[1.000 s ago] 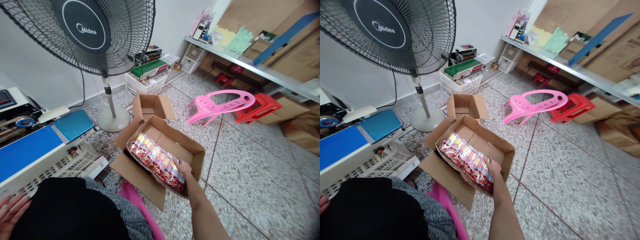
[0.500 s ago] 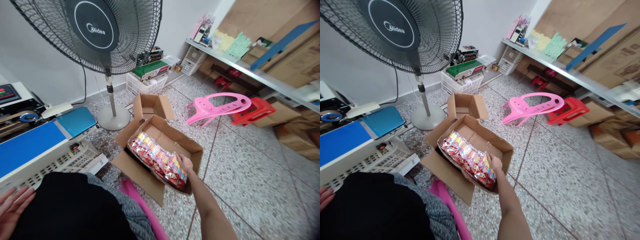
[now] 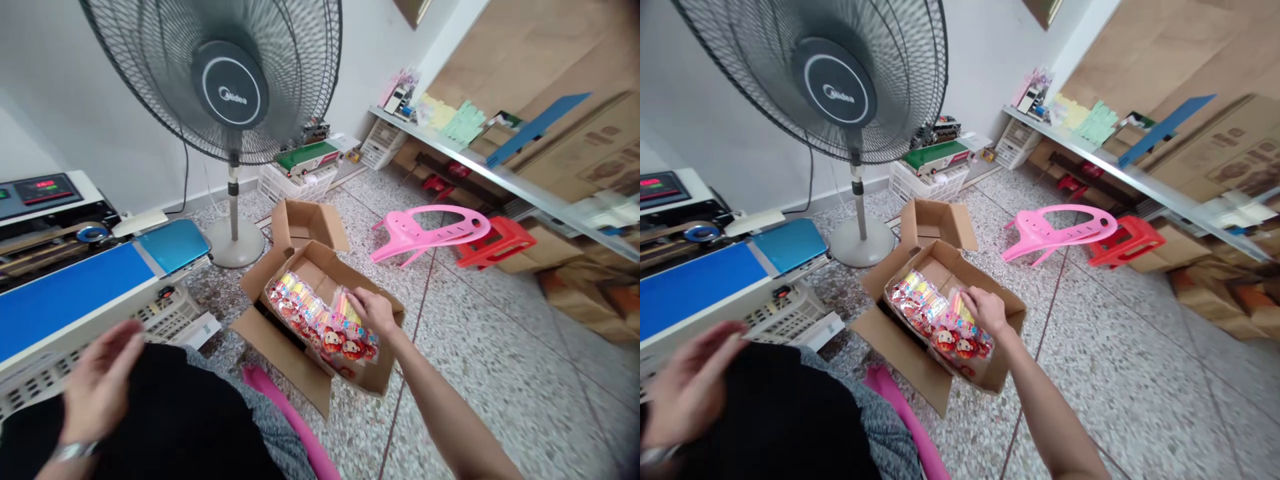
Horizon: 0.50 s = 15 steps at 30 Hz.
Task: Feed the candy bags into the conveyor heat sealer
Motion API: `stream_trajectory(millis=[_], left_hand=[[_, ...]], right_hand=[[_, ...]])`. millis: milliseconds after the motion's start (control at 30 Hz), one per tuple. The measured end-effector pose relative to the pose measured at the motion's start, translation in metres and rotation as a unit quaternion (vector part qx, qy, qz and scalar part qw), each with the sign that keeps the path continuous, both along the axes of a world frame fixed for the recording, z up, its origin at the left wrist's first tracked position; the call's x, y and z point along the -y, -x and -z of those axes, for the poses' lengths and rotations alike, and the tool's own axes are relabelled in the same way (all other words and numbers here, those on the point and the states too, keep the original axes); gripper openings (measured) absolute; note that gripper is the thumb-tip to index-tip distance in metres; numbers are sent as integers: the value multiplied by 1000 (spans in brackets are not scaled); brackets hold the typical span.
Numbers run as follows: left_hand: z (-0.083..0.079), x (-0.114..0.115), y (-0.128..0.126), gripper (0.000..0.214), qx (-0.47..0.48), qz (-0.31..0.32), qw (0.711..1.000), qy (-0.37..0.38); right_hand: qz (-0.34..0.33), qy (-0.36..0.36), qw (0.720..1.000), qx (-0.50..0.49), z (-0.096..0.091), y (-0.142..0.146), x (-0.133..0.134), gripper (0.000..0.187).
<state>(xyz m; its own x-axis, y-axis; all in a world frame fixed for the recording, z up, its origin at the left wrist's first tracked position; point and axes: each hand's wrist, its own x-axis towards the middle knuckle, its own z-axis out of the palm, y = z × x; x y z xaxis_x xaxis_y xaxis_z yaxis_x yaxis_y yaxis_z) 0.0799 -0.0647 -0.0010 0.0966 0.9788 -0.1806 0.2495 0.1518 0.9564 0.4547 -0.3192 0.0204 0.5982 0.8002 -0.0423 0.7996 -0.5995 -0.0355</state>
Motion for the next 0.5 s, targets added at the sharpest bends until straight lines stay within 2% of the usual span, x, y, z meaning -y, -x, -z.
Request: stream_trajectory(millis=[67,133,167,233,300,367,500], left_hand=[[3,13,-35,46,152,101,981,62],[2,26,-69,50,265,175,935,157],[1,30,-83,53,312,213,903,208],[-1,35,-97,62,380,273,834,293],[-2,36,-93,70,420,296,783,351],[-3,33,-76,71,441,289,769,360],[-11,25,-41,58,433,282,808,282]], right_hand=[[-92,-54,994,-25,-25,24,-35,36],[-187,-98,976,-57,-47,54,-74,36],[-229,-113,964,-73,-56,70,-94,35],[-294,-126,942,-98,-69,101,-131,35],[-337,-124,927,-110,-74,128,-165,35],[-358,-115,920,-109,-71,148,-194,37],[-356,-90,925,-93,-61,178,-235,43]])
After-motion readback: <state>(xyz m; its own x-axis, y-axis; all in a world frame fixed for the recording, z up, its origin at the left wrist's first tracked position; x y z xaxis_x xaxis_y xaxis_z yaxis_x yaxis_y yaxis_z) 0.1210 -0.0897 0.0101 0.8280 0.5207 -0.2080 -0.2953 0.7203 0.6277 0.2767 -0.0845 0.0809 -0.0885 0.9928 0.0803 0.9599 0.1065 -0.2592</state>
